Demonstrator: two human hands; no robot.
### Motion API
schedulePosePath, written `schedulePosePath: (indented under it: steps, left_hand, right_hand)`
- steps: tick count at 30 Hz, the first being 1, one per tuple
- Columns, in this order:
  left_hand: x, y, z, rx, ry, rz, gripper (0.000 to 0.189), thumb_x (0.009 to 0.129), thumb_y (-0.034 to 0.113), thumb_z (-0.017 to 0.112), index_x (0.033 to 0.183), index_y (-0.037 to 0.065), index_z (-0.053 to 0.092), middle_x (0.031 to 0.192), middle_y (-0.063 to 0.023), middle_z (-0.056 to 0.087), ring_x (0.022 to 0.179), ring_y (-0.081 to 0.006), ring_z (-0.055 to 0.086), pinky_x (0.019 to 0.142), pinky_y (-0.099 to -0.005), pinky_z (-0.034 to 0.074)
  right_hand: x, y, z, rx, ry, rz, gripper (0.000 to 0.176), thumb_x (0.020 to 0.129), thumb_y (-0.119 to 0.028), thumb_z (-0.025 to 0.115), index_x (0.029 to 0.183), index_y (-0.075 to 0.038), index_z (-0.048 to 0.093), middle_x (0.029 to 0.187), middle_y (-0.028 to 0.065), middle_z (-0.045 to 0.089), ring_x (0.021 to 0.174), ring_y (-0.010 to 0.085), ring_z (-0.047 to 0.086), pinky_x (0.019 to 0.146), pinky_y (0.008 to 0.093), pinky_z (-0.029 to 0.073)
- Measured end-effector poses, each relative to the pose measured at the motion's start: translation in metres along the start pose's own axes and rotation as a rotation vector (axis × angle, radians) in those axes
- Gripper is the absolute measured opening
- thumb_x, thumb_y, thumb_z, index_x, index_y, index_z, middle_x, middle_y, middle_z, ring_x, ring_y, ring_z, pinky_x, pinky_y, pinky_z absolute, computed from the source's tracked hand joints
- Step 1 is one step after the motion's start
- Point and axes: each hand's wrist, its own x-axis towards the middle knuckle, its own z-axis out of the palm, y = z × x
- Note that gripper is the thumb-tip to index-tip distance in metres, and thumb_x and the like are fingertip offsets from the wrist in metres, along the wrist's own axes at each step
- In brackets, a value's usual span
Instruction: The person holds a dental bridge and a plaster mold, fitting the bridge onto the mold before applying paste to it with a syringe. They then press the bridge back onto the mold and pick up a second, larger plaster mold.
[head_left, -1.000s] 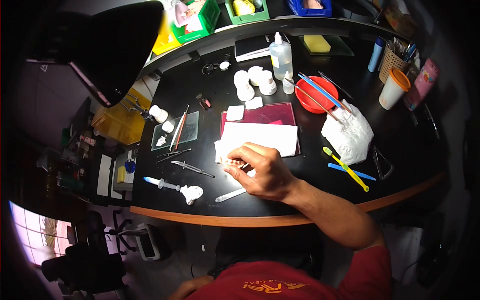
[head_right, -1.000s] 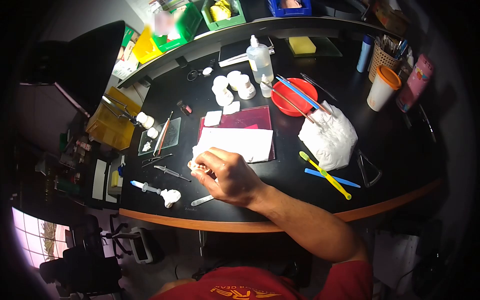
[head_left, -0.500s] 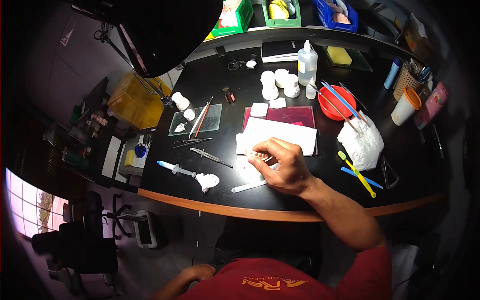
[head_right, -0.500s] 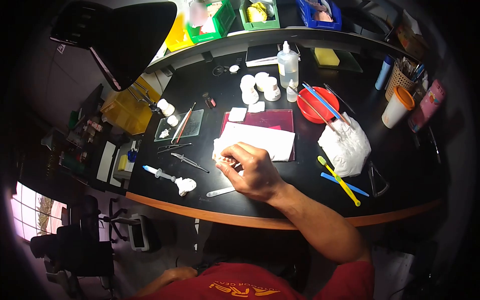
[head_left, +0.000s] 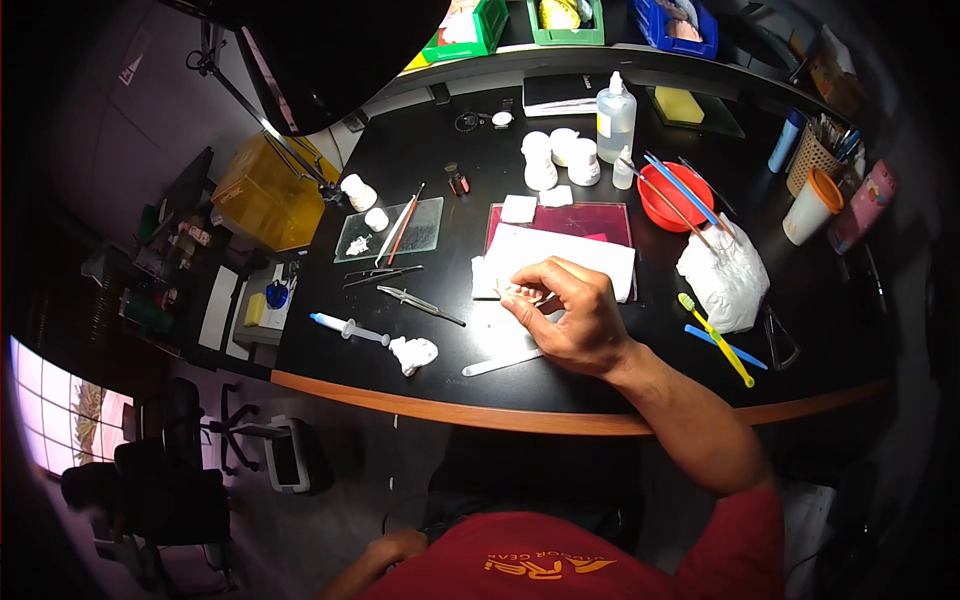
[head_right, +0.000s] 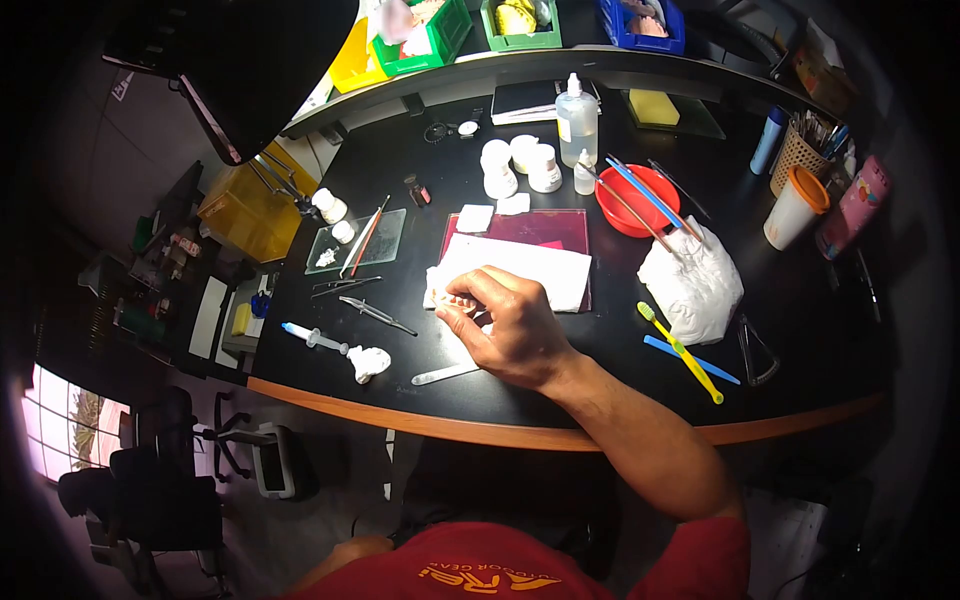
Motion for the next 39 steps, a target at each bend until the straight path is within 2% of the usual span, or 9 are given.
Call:
schedulePosePath:
  steps: [2,5,10,12,13,17,22,27,39]
  left_hand:
    - [0.0,-0.003,-0.011,-0.014,-0.087,0.035,0.054,0.08,0.04,0.063,0.106,-0.007,0.071,0.105,-0.0264,0.071,0.1,-0.0396,0.071,0.084,-0.0456,0.054]
    - [-0.037,0.026,-0.026,0.038,0.034,-0.069,0.054,0.083,0.04,0.063,0.109,-0.007,0.07,0.105,-0.0262,0.071,0.101,-0.0405,0.07,0.086,-0.0461,0.054]
    - [-0.098,0.05,-0.09,0.032,0.248,0.205,0.052,0.095,0.047,0.057,0.112,-0.001,0.069,0.098,-0.0238,0.072,0.099,-0.0407,0.069,0.089,-0.0471,0.053]
    - [-0.146,0.081,-0.131,-0.027,0.441,0.415,0.046,0.099,0.041,0.058,0.117,0.0,0.067,0.106,-0.0223,0.072,0.102,-0.0383,0.069,0.089,-0.0421,0.055]
    - [-0.159,0.091,-0.144,-0.054,0.687,0.688,0.033,0.097,0.027,0.063,0.115,0.0,0.067,0.101,-0.02,0.072,0.097,-0.0345,0.071,0.086,-0.0394,0.056]
    - [-0.191,0.13,-0.213,0.224,1.397,1.09,0.016,0.074,-0.001,0.074,0.088,0.007,0.071,0.077,-0.0069,0.068,0.071,-0.021,0.065,0.065,-0.0332,0.048]
    - [-0.171,0.183,-0.324,0.262,1.889,1.432,0.021,0.065,-0.004,0.074,0.083,0.001,0.066,0.079,-0.0116,0.063,0.071,-0.0257,0.062,0.067,-0.0339,0.05]
    - [-0.138,0.204,-0.37,0.07,1.857,1.696,0.031,0.065,0.006,0.07,0.094,0.0,0.064,0.086,-0.0132,0.064,0.081,-0.028,0.061,0.073,-0.0368,0.049]
    - [-0.132,0.192,-0.363,0.012,1.612,1.582,0.024,0.066,0.004,0.075,0.089,0.001,0.068,0.085,-0.0104,0.068,0.078,-0.0232,0.062,0.073,-0.0328,0.048]
  right_hand:
    - [0.001,-0.003,-0.001,0.022,0.004,0.012,0.013,0.085,-0.006,0.075,0.091,0.003,0.066,0.082,0.0129,0.068,0.071,0.0197,0.069,0.064,0.0301,0.055]
    - [0.001,-0.004,-0.001,0.045,0.004,0.03,0.013,0.085,-0.005,0.075,0.092,0.003,0.066,0.082,0.0128,0.067,0.072,0.02,0.069,0.065,0.0305,0.055]
    - [0.0,0.001,0.0,0.04,-0.008,-0.012,0.013,0.085,-0.004,0.075,0.092,0.002,0.066,0.083,0.0121,0.067,0.075,0.0195,0.07,0.064,0.0295,0.056]
    - [0.0,0.001,0.001,0.038,-0.012,-0.017,0.013,0.085,-0.004,0.075,0.092,0.002,0.066,0.083,0.0118,0.067,0.075,0.0194,0.071,0.064,0.0296,0.056]
    - [0.0,0.0,0.001,0.046,-0.013,-0.01,0.013,0.085,-0.004,0.075,0.093,0.002,0.067,0.083,0.0117,0.067,0.075,0.0193,0.071,0.064,0.0295,0.056]
    - [0.001,-0.004,-0.001,0.064,-0.005,0.023,0.013,0.085,-0.004,0.075,0.094,0.002,0.067,0.084,0.0117,0.068,0.075,0.0189,0.071,0.065,0.0295,0.057]
    - [0.002,0.003,-0.004,0.035,0.032,0.065,0.014,0.086,-0.005,0.075,0.095,0.003,0.069,0.085,0.0125,0.069,0.076,0.0181,0.071,0.063,0.0289,0.058]
    - [0.003,0.013,-0.006,0.036,0.064,0.101,0.014,0.085,-0.002,0.074,0.097,0.003,0.07,0.087,0.0121,0.07,0.077,0.0175,0.071,0.063,0.0278,0.058]
    - [0.0,0.023,0.001,0.03,0.071,0.141,0.016,0.082,0.002,0.077,0.097,-0.001,0.071,0.093,0.01,0.07,0.081,0.0153,0.07,0.064,0.0251,0.058]
